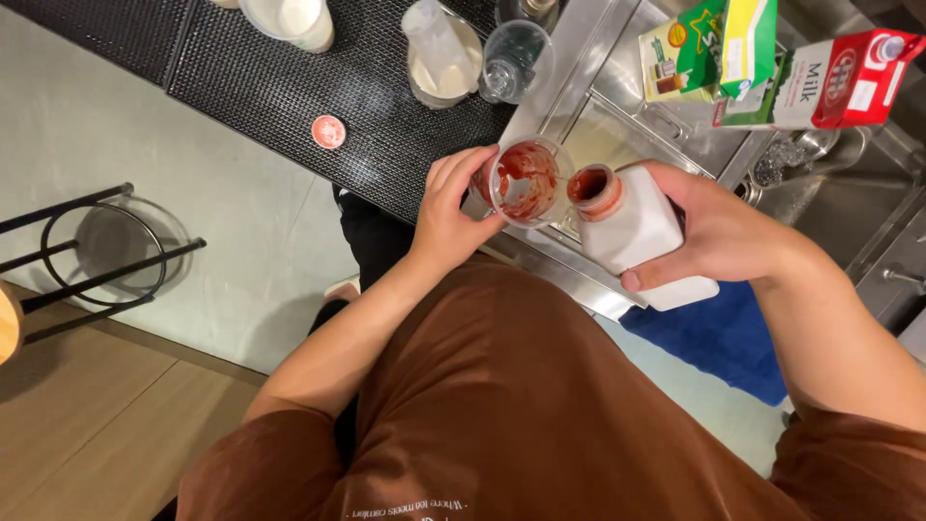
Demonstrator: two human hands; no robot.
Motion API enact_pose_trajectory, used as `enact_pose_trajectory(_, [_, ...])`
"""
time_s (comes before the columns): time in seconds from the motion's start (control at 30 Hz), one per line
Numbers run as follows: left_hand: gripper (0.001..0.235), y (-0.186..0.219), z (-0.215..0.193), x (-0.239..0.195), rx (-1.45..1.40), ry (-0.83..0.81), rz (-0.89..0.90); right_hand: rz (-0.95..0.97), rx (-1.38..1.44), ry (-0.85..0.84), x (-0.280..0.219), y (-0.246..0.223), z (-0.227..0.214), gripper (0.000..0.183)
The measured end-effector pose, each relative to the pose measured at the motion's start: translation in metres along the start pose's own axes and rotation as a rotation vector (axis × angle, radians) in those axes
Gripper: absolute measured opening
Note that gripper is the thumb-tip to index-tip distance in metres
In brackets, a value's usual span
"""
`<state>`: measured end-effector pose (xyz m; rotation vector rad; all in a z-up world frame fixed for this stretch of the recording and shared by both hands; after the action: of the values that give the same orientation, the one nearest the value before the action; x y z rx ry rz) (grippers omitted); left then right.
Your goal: The person prepares multiple drinks by scooping a white powder into plastic cups, adding milk from a carton, and stirring with a long metal spoon. They repeat this process for several cups and then pour a red liquid from a bottle into a separate cup.
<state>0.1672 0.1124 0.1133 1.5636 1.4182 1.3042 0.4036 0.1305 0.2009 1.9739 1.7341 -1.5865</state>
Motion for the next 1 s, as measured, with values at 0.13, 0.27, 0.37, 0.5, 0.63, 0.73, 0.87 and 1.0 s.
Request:
enact_pose_trajectory(0.13, [0.067,-0.005,-0.009,-0.002,-0.009,0.04,-0.014,-0.037,0.027,0.014,0.003,-0.005,0.006,0.09])
enact_pose_trajectory(0.27, [0.069,-0.007,-0.018,-0.003,-0.045,0.045,-0.029,-0.131,0.107,0.044,0.006,-0.015,0.012,0.09])
enact_pose_trajectory(0.37, [0.071,-0.01,-0.024,-0.004,-0.053,0.032,-0.054,-0.17,0.177,0.075,0.009,-0.024,0.014,0.089])
enact_pose_trajectory(0.5, [0.068,-0.024,-0.038,-0.009,-0.047,0.074,-0.058,-0.201,0.302,0.196,0.017,-0.04,0.008,0.101])
enact_pose_trajectory(0.63, [0.07,-0.029,-0.093,0.006,-0.067,0.237,0.09,-0.134,0.467,0.288,0.037,-0.045,0.003,0.092])
enact_pose_trajectory(0.73, [0.048,-0.065,-0.161,0.02,0.167,0.511,-0.068,-0.041,0.424,0.35,0.053,-0.039,0.003,0.089])
enact_pose_trajectory(0.87, [0.062,-0.153,-0.215,0.03,0.247,0.692,-0.148,-0.006,0.366,0.423,0.075,-0.021,0.002,0.081])
enact_pose_trajectory(1.0, [0.056,-0.197,-0.223,0.049,0.221,0.68,-0.142,0.01,0.255,0.431,0.081,-0.016,0.005,0.084])
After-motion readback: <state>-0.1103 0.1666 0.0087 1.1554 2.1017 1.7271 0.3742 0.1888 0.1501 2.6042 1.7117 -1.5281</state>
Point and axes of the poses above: each hand's wrist, its own x-axis towards the middle knuckle, its own z-axis out of the palm, y = z × x, the point moved 9 cm from there along x, towards the middle knuckle, and after that the axes turned 11 degrees about y, right-handed, at the moved point
